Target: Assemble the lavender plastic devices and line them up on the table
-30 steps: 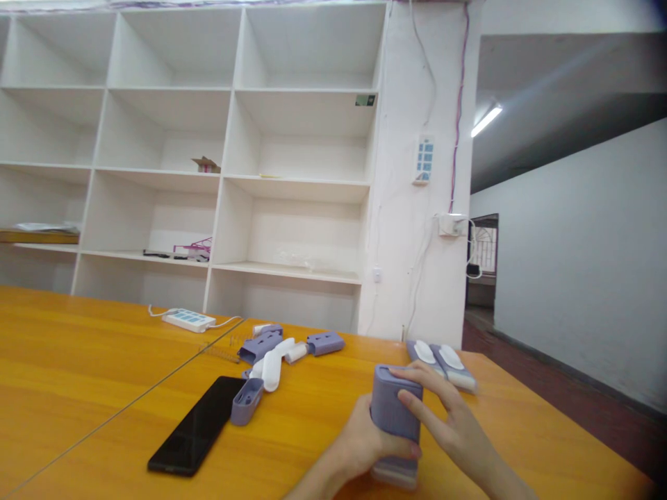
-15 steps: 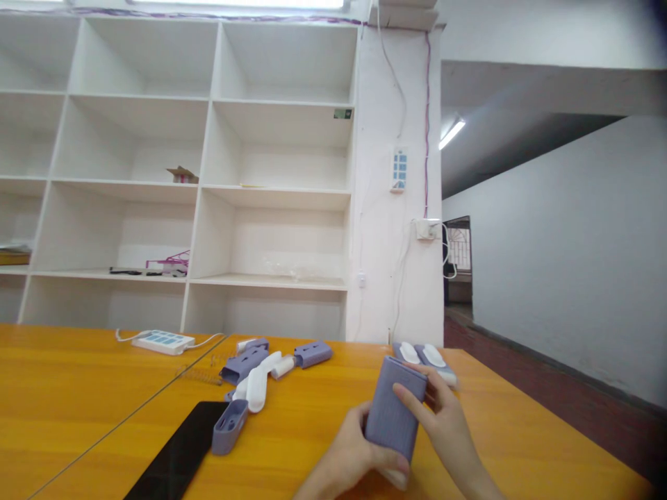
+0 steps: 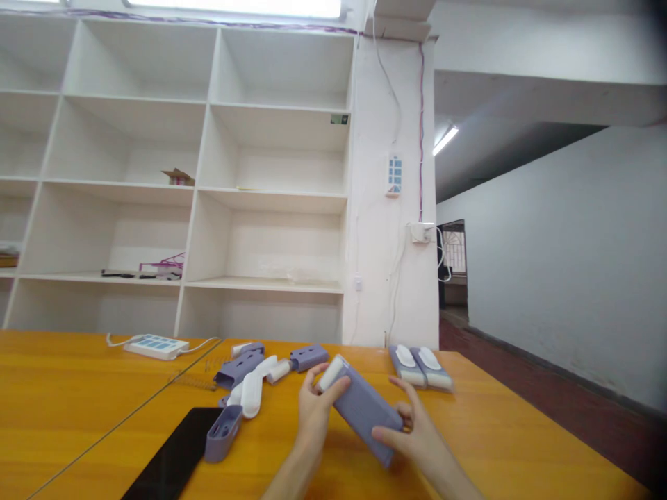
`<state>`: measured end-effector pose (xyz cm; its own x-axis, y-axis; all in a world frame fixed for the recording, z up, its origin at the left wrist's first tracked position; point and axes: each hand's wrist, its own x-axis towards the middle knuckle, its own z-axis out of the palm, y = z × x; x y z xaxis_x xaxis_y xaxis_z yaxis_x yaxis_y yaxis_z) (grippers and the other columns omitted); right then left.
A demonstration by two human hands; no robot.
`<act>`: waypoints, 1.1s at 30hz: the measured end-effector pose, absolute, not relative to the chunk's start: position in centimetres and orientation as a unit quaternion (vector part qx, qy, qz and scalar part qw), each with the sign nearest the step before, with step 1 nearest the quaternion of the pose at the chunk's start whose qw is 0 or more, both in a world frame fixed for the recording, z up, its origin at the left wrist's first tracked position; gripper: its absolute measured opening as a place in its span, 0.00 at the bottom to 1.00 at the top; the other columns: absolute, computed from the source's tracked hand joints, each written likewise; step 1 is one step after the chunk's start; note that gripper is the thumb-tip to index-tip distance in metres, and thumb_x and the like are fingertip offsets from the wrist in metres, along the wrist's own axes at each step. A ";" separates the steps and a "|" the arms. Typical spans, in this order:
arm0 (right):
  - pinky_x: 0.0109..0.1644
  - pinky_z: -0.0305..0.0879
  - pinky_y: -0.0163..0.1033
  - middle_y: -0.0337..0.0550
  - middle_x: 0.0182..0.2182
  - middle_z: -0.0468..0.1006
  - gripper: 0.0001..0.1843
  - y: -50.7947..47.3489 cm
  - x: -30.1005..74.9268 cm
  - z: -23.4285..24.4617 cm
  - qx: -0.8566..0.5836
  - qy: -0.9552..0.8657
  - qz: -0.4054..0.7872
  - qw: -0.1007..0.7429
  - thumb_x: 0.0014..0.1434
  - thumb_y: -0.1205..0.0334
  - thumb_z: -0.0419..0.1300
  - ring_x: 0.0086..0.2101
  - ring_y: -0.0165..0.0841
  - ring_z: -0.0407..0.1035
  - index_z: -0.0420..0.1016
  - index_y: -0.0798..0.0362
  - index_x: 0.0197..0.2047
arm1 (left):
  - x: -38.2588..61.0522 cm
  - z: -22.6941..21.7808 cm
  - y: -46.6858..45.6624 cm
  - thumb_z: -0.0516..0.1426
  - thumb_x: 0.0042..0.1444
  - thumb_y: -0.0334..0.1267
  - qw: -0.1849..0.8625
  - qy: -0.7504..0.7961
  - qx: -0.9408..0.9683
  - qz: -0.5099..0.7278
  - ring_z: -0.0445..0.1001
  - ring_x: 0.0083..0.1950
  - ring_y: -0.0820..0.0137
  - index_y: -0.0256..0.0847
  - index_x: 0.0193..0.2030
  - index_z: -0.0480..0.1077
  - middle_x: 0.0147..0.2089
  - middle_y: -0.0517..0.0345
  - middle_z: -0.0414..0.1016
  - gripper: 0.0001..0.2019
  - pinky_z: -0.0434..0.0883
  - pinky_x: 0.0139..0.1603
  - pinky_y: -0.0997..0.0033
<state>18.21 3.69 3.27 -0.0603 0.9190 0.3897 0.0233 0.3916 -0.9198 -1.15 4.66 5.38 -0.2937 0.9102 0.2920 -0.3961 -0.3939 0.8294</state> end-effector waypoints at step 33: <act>0.62 0.63 0.51 0.53 0.64 0.64 0.41 2.0 16.3 2.8 -0.356 -0.635 0.362 0.582 0.56 0.49 0.63 0.60 0.47 0.63 0.52 0.48 0.68 | 3.6 2.3 0.8 0.52 0.59 0.34 0.052 0.591 0.701 0.394 0.66 0.64 0.58 0.37 0.67 0.57 0.66 0.44 0.66 0.28 0.63 0.59 0.65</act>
